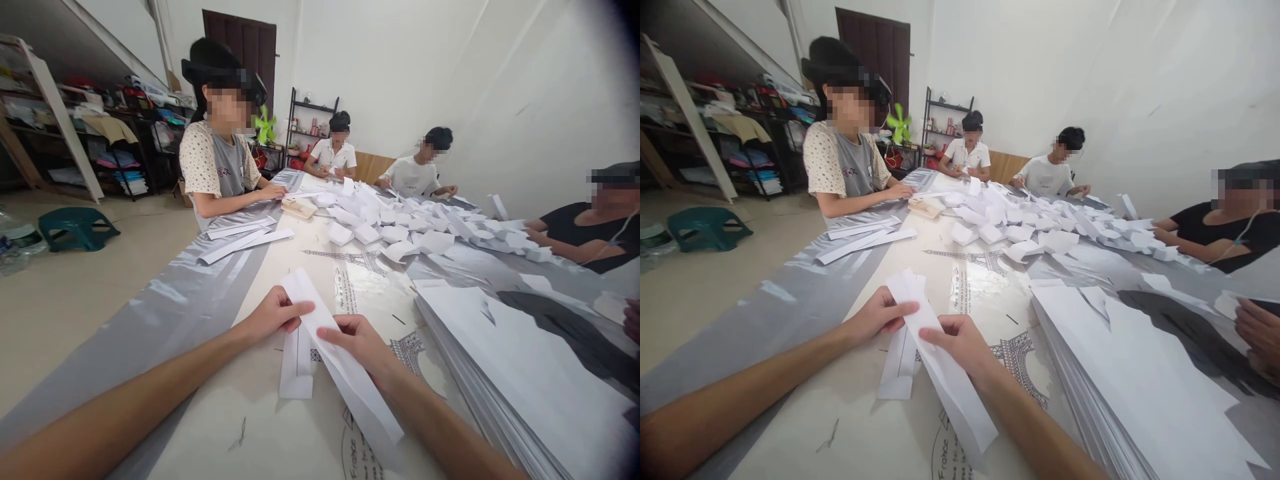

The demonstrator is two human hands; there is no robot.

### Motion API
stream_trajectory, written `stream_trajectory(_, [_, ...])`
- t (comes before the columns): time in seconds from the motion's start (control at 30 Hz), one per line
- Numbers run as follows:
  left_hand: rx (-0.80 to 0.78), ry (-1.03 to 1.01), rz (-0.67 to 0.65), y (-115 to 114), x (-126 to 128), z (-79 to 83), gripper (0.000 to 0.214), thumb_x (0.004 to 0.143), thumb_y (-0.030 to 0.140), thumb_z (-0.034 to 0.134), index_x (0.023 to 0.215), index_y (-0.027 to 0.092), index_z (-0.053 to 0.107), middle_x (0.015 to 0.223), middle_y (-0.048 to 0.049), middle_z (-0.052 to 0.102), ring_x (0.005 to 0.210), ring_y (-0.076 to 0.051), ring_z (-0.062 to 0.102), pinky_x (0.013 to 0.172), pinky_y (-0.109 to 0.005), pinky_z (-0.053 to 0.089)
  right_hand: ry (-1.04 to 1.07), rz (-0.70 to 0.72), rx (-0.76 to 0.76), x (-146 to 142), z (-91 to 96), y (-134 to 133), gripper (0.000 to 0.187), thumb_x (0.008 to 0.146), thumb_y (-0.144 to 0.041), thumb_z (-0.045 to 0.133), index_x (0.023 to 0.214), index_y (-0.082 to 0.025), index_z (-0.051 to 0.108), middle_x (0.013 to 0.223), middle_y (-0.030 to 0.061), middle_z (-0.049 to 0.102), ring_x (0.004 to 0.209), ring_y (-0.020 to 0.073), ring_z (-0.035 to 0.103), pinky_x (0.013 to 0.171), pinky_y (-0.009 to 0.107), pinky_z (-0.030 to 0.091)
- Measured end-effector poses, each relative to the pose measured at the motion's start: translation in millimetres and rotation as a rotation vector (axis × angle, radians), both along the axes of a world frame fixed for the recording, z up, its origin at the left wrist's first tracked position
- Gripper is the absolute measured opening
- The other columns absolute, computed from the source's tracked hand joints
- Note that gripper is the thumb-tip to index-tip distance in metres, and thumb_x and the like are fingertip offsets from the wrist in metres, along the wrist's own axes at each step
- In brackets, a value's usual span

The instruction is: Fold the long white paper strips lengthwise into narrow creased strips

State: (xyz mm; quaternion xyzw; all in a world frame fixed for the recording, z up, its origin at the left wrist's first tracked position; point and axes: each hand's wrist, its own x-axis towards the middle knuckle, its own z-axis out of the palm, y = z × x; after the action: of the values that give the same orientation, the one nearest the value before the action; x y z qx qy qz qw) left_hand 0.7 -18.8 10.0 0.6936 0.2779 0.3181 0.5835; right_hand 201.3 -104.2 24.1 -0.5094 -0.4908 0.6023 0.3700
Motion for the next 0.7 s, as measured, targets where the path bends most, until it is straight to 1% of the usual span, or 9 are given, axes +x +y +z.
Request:
stream_trajectory(0.1, [-0.065, -0.083, 0.064, 1.6, 0.5, 0.7, 0.058, 0.089, 0.046, 0.062, 0.045, 0.017, 0.041, 0.036, 0.0058, 0.035, 0.037, -0.005, 0.026, 0.044, -0.025, 0.018, 0.012, 0.023, -0.02, 1.2, 1.7, 0.1, 0.032, 0.076, -0.045, 0.078, 0.068, -0.017, 0.067, 0.065, -0.0012, 0.056, 0.055, 0.0106, 0.046, 0.052, 0.025, 0.032])
stream_trajectory(0.2, [-0.072, -0.102, 0.077, 0.9, 0.9, 2.0, 0.056, 0.09, 0.047, 0.061, 0.047, 0.017, 0.043, 0.037, 0.0053, 0.038, 0.037, -0.005, 0.029, 0.044, -0.025, 0.019, 0.02, 0.012, -0.02, 0.4, 1.3, -0.8, 0.03, 0.077, -0.044, 0.077, 0.069, -0.016, 0.069, 0.066, -0.0006, 0.058, 0.055, 0.0108, 0.047, 0.052, 0.026, 0.032])
stream_trajectory(0.33, [0.005, 0.011, -0.037, -1.4, 0.3, 4.1, 0.054, 0.089, 0.047, 0.062, 0.047, 0.015, 0.051, 0.041, 0.0021, 0.048, 0.038, -0.006, 0.035, 0.044, -0.024, 0.023, 0.002, -0.039, 0.01, -3.2, 1.0, -1.9, 0.029, 0.075, -0.045, 0.078, 0.072, -0.016, 0.072, 0.067, -0.0001, 0.06, 0.055, 0.0115, 0.048, 0.053, 0.026, 0.033])
stream_trajectory(0.4, [0.016, 0.044, -0.063, -1.5, 0.0, 4.7, 0.055, 0.089, 0.047, 0.062, 0.045, 0.015, 0.051, 0.04, 0.0021, 0.047, 0.037, -0.006, 0.034, 0.045, -0.024, 0.024, -0.005, -0.061, 0.009, -4.1, 2.0, -2.0, 0.03, 0.074, -0.045, 0.079, 0.071, -0.017, 0.071, 0.066, -0.0007, 0.06, 0.055, 0.0114, 0.047, 0.053, 0.026, 0.033])
stream_trajectory(0.53, [-0.064, -0.033, 0.038, 1.5, 0.4, 3.5, 0.057, 0.088, 0.047, 0.062, 0.044, 0.015, 0.047, 0.037, 0.0039, 0.04, 0.037, -0.005, 0.03, 0.044, -0.024, 0.02, 0.017, -0.034, -0.034, -2.2, 4.2, -1.4, 0.032, 0.074, -0.046, 0.079, 0.067, -0.017, 0.067, 0.066, -0.0006, 0.057, 0.056, 0.0116, 0.047, 0.053, 0.026, 0.034])
stream_trajectory(0.63, [-0.114, -0.1, 0.103, 4.1, 1.1, 0.8, 0.055, 0.087, 0.047, 0.064, 0.045, 0.016, 0.046, 0.038, 0.004, 0.041, 0.037, -0.005, 0.029, 0.043, -0.024, 0.018, 0.021, 0.002, -0.043, -0.3, 4.3, -1.4, 0.032, 0.075, -0.046, 0.078, 0.067, -0.017, 0.067, 0.067, 0.0, 0.058, 0.057, 0.0124, 0.048, 0.055, 0.027, 0.035])
stream_trajectory(0.7, [-0.105, -0.099, 0.104, 4.4, 1.1, -0.5, 0.054, 0.087, 0.048, 0.064, 0.047, 0.016, 0.048, 0.039, 0.0036, 0.044, 0.037, -0.005, 0.031, 0.043, -0.023, 0.02, 0.009, 0.013, -0.025, -0.3, 3.5, -1.8, 0.031, 0.075, -0.046, 0.077, 0.067, -0.017, 0.067, 0.067, -0.0003, 0.058, 0.057, 0.0121, 0.048, 0.055, 0.027, 0.035])
